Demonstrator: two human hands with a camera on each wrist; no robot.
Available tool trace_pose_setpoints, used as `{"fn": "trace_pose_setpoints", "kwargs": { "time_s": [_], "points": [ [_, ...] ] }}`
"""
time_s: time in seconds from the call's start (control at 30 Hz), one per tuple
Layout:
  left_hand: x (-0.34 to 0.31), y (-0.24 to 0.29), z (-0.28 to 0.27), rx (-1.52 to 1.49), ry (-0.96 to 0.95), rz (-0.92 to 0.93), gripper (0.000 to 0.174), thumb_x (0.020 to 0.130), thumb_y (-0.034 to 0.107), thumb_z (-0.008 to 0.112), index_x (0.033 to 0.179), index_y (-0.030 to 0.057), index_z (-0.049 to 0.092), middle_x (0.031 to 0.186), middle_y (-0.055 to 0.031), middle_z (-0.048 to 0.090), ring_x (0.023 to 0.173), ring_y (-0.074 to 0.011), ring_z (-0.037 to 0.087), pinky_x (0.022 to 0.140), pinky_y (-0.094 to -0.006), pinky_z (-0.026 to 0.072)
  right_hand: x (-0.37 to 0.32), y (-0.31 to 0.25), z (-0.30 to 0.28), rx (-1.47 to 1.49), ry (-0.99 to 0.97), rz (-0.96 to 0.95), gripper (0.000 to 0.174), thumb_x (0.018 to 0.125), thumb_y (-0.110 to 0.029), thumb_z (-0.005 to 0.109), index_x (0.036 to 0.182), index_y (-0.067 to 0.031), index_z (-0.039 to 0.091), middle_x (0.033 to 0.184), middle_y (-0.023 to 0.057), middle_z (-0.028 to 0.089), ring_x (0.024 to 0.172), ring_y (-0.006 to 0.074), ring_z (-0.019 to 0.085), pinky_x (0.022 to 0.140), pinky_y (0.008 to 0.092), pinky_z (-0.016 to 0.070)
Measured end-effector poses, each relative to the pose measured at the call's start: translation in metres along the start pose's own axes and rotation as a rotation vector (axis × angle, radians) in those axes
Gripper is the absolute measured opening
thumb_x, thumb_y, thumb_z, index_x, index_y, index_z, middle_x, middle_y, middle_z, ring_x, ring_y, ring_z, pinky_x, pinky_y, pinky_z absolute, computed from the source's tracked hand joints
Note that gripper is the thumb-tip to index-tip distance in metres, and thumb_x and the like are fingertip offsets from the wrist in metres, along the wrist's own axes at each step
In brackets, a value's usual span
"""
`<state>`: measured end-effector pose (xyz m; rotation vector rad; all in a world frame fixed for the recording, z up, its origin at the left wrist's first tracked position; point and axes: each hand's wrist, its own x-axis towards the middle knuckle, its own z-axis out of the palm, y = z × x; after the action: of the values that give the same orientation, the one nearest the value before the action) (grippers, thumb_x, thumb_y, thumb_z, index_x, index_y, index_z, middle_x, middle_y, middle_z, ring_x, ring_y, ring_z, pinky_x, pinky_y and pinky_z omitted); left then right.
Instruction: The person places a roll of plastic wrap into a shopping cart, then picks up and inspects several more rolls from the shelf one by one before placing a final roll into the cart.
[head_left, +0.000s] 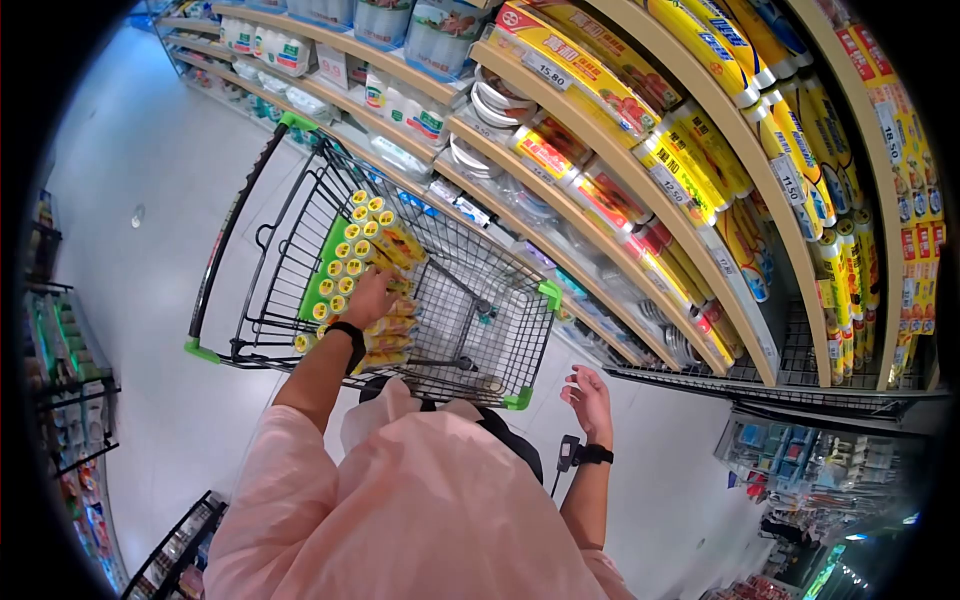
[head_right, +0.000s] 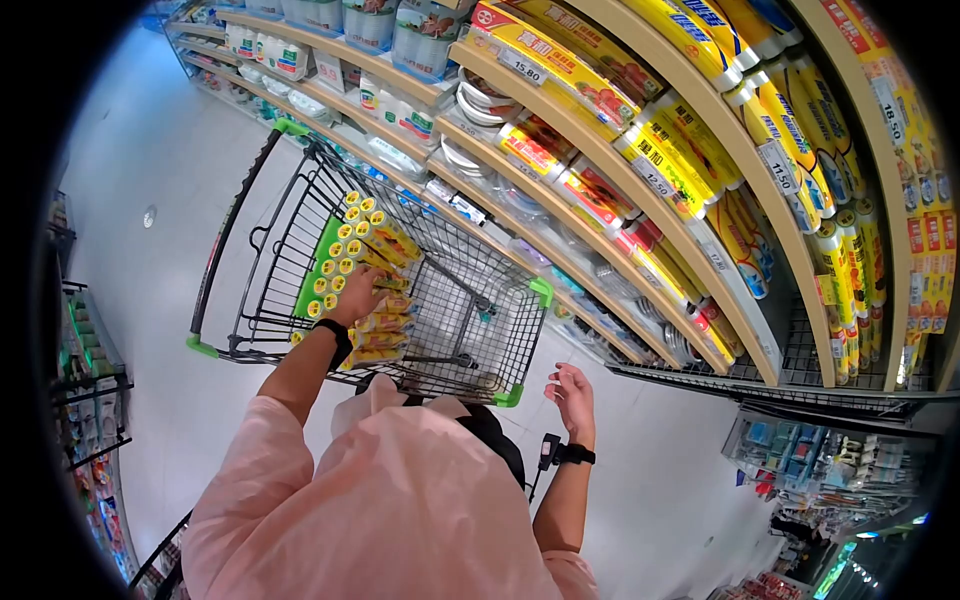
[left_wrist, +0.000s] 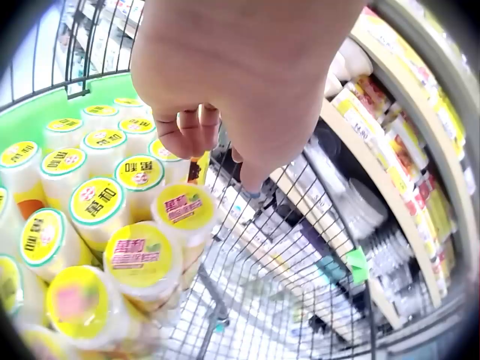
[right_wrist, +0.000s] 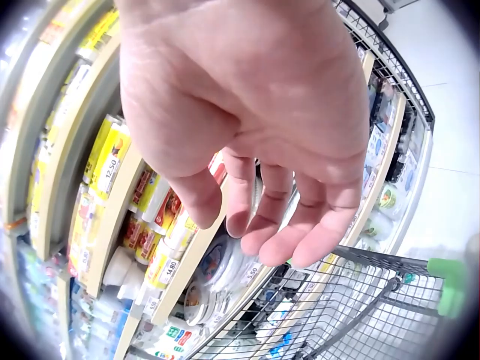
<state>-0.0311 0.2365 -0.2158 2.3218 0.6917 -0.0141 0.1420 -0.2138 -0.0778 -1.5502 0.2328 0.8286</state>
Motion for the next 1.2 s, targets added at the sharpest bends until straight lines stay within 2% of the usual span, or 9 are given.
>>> {"fn": "trace_pose_setpoints", "kwargs": {
  "time_s": [0.1,0.2,0.33,0.5,0.6,0.7,0.83,1.0,1.2],
  "points": [
    [0.006,0.01,-0.002,-0.228,0.177,-0.08,0.031,0.091,0.024,0.065,0.114,0.0037,0.06,0.113,-0.0188,0.054,0.101,-0.0344,0.06,0.084,-0.0439,0.0497,0.004,0.0,0.004,0.002,-0.016,-0.003,0.022,0.099,-0.022,0.059,0.111,-0.0041,0.061,0.098,0.0071,0.063,0.08,0.017,0.062,0.073,0.0306,0.0531],
    [0.002,0.021,-0.012,-0.478,0.278,-0.037,0.026,0.094,0.024,0.062,0.107,0.0017,0.062,0.104,-0.0162,0.059,0.086,-0.0285,0.063,0.077,-0.0381,0.0508,0.01,0.002,0.001,0.0,-0.046,0.005,0.017,0.099,-0.02,0.057,0.104,-0.0049,0.062,0.101,0.0081,0.064,0.081,0.0182,0.062,0.074,0.0314,0.0532],
    [-0.017,0.039,-0.019,-0.72,0.293,-0.127,0.02,0.095,0.02,0.061,0.1,0.0008,0.061,0.083,-0.0074,0.064,0.073,-0.0177,0.059,0.069,-0.032,0.0491,0.023,-0.001,0.002,0.01,-0.033,0.008,0.015,0.098,-0.019,0.057,0.103,-0.0053,0.062,0.101,0.0092,0.064,0.081,0.0195,0.062,0.074,0.0325,0.0532],
    [-0.025,0.058,-0.02,-0.883,0.173,-0.079,0.009,0.089,0.004,0.062,0.097,0.0012,0.06,0.088,-0.0047,0.065,0.07,-0.0111,0.061,0.06,-0.0264,0.0504,0.028,-0.003,0.009,0.056,-0.021,-0.025,0.018,0.098,-0.023,0.058,0.103,-0.0048,0.059,0.101,0.0104,0.065,0.081,0.0208,0.062,0.075,0.0336,0.0533],
    [-0.027,0.085,-0.023,-0.752,0.137,-0.039,0.019,0.086,-0.003,0.064,0.103,0.0022,0.059,0.092,-0.0029,0.062,0.074,-0.009,0.062,0.058,-0.0239,0.0504,0.022,-0.014,0.017,0.085,-0.001,0.014,0.023,0.1,-0.027,0.055,0.094,-0.0055,0.057,0.101,0.0117,0.065,0.083,0.021,0.062,0.076,0.0341,0.0534],
    [-0.027,0.118,-0.027,-0.682,0.174,0.06,0.02,0.082,-0.004,0.067,0.1,0.0018,0.061,0.088,-0.0044,0.066,0.073,-0.0109,0.064,0.064,-0.0259,0.0529,0.025,-0.008,0.003,0.094,-0.012,-0.001,0.028,0.1,-0.03,0.053,0.092,-0.0045,0.059,0.098,0.0112,0.067,0.079,0.019,0.063,0.072,0.0304,0.0529],
    [-0.015,0.143,-0.022,-0.695,0.149,0.084,0.018,0.085,0.002,0.07,0.101,0.0026,0.062,0.086,-0.0021,0.065,0.072,-0.0096,0.062,0.065,-0.0256,0.0519,0.016,-0.01,-0.003,0.069,0.045,-0.005,0.024,0.1,-0.023,0.05,0.091,-0.0034,0.06,0.101,0.0133,0.066,0.084,0.0222,0.063,0.077,0.035,0.0542],
    [-0.003,0.175,-0.015,-0.929,-0.09,0.067,0.014,0.098,0.016,0.06,0.092,0.0033,0.059,0.086,-0.0037,0.064,0.075,-0.0091,0.061,0.063,-0.0246,0.0515,0.001,-0.005,-0.019,0.144,0.115,-0.038,0.024,0.099,-0.022,0.05,0.089,-0.0029,0.06,0.099,0.014,0.067,0.08,0.0218,0.064,0.075,0.0341,0.055],
    [0.001,0.215,0.0,-1.036,-0.199,0.153,0.017,0.102,0.02,0.052,0.099,0.0044,0.058,0.089,-0.0048,0.064,0.074,-0.0109,0.061,0.061,-0.0247,0.0501,-0.016,-0.003,-0.055,0.221,0.168,-0.066,0.024,0.099,-0.022,0.051,0.088,-0.0026,0.061,0.098,0.0128,0.068,0.079,0.0198,0.066,0.073,0.032,0.0559]
  ]
}}
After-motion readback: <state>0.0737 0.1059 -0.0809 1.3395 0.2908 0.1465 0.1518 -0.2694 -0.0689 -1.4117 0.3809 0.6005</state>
